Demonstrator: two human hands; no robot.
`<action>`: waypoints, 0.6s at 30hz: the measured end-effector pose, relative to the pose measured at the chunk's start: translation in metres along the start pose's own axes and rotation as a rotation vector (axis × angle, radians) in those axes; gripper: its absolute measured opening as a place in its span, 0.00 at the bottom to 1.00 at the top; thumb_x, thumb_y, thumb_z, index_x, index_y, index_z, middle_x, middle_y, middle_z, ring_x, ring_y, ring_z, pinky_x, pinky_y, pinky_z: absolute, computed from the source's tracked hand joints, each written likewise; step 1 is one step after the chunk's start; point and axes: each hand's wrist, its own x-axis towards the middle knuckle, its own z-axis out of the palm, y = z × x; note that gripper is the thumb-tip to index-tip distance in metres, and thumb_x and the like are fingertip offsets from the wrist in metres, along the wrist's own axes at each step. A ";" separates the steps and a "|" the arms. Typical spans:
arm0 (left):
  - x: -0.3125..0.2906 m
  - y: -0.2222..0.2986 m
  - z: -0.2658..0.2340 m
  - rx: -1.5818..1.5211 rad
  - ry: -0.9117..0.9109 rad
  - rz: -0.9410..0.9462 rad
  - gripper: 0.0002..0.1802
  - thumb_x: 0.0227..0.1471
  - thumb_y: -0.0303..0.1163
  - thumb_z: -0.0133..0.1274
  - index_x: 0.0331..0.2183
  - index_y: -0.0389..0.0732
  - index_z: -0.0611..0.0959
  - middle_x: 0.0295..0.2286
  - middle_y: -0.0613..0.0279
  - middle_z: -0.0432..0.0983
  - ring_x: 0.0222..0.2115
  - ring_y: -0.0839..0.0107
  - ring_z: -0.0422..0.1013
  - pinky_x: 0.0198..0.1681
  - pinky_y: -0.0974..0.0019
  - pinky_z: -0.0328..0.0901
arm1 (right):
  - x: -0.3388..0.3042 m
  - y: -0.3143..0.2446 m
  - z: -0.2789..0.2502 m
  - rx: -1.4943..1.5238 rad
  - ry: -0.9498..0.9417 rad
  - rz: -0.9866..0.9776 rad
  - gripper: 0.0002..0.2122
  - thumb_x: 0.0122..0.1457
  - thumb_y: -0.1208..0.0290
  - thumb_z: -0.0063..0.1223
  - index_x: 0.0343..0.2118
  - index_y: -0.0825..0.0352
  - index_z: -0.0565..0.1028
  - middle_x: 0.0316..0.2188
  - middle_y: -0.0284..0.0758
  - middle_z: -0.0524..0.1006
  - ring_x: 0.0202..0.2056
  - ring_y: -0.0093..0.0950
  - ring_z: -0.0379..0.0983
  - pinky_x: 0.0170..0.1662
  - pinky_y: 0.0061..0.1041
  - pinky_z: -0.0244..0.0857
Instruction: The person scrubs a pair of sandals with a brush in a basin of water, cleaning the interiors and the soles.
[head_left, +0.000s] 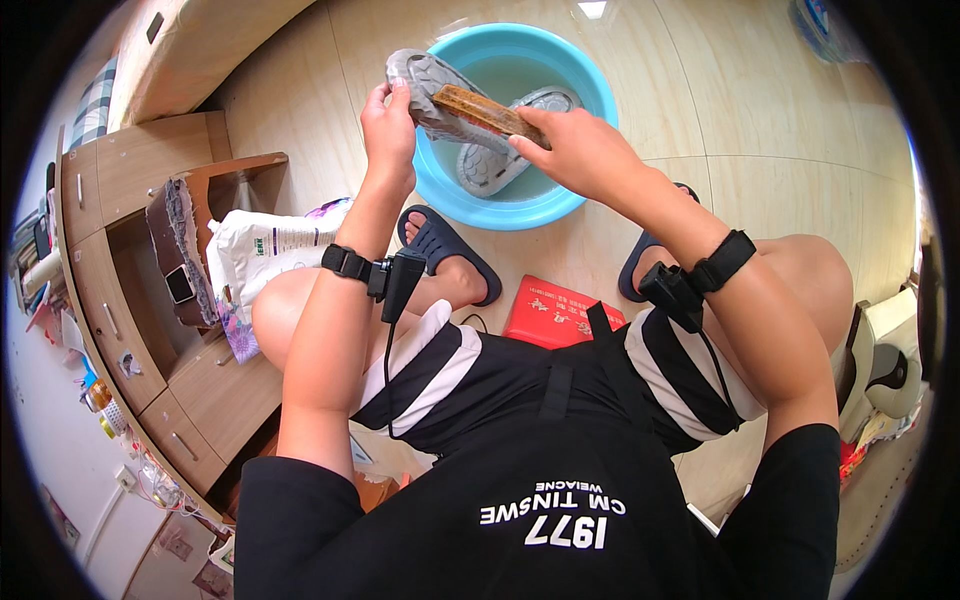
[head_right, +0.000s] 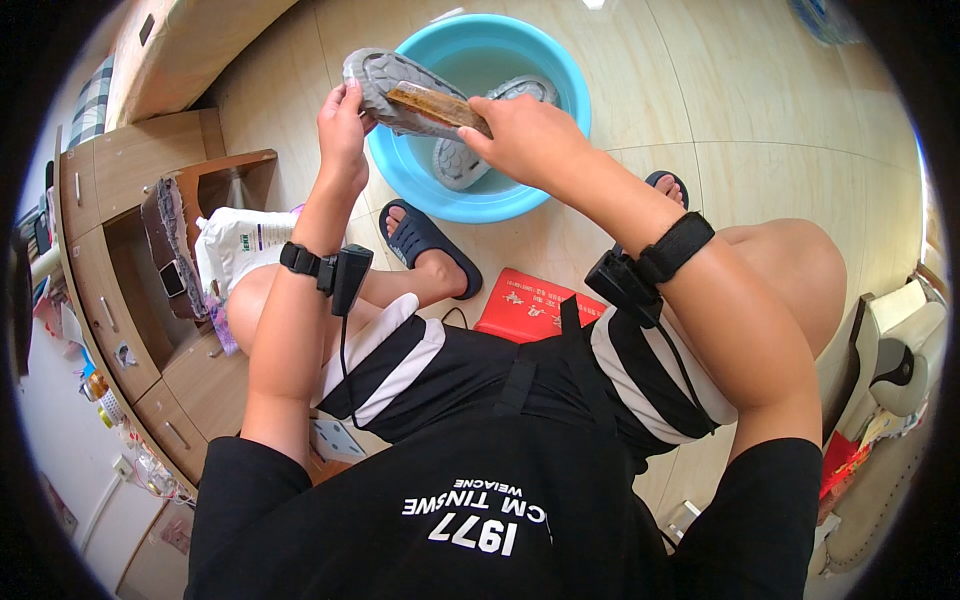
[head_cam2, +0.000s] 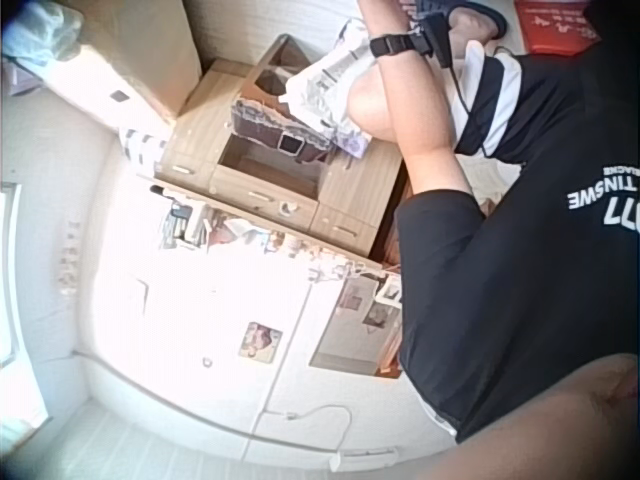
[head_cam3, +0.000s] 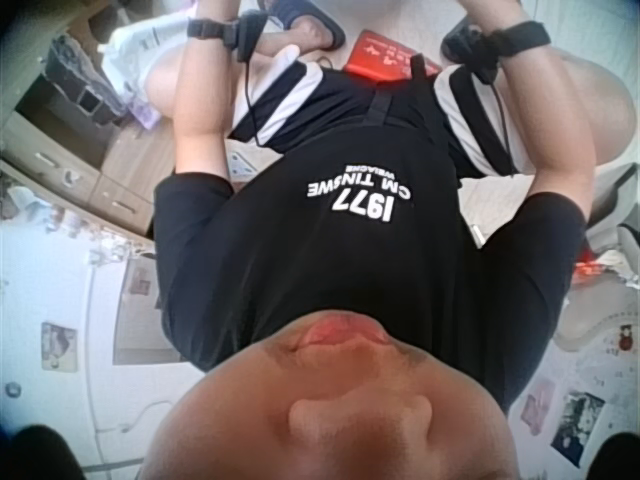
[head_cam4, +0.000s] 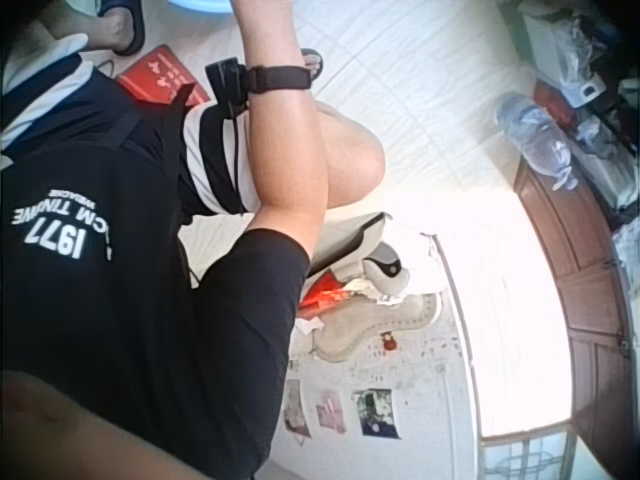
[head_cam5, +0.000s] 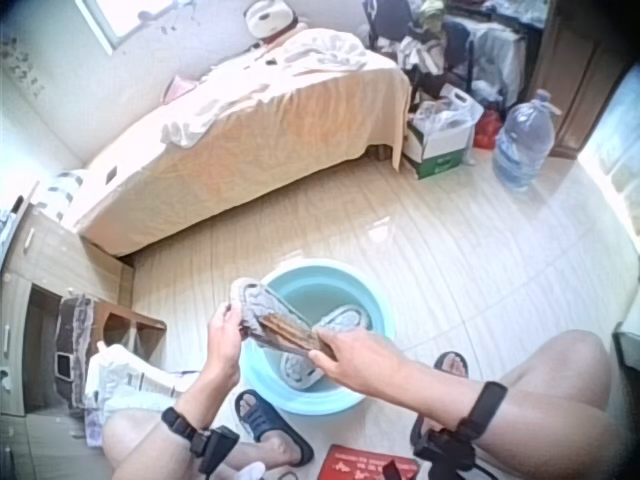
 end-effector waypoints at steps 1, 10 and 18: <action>0.000 0.000 0.000 0.003 0.010 -0.005 0.19 0.70 0.41 0.43 0.50 0.35 0.76 0.43 0.60 0.80 0.41 0.72 0.76 0.48 0.65 0.68 | 0.000 0.000 0.000 -0.002 0.002 -0.003 0.20 0.65 0.56 0.52 0.55 0.63 0.76 0.34 0.48 0.82 0.37 0.48 0.79 0.42 0.42 0.73; -0.001 0.004 -0.001 -0.009 0.061 -0.004 0.17 0.70 0.42 0.43 0.47 0.40 0.78 0.38 0.66 0.80 0.35 0.78 0.73 0.41 0.69 0.65 | 0.000 0.014 0.005 -0.129 -0.119 0.031 0.19 0.66 0.56 0.50 0.53 0.64 0.76 0.33 0.47 0.82 0.36 0.48 0.79 0.41 0.45 0.72; -0.003 0.009 0.002 0.001 0.075 0.000 0.16 0.70 0.43 0.43 0.46 0.42 0.78 0.37 0.68 0.79 0.34 0.78 0.72 0.41 0.68 0.64 | 0.011 0.005 0.002 0.041 -0.028 0.071 0.20 0.69 0.54 0.45 0.52 0.66 0.75 0.34 0.49 0.81 0.36 0.50 0.77 0.41 0.42 0.70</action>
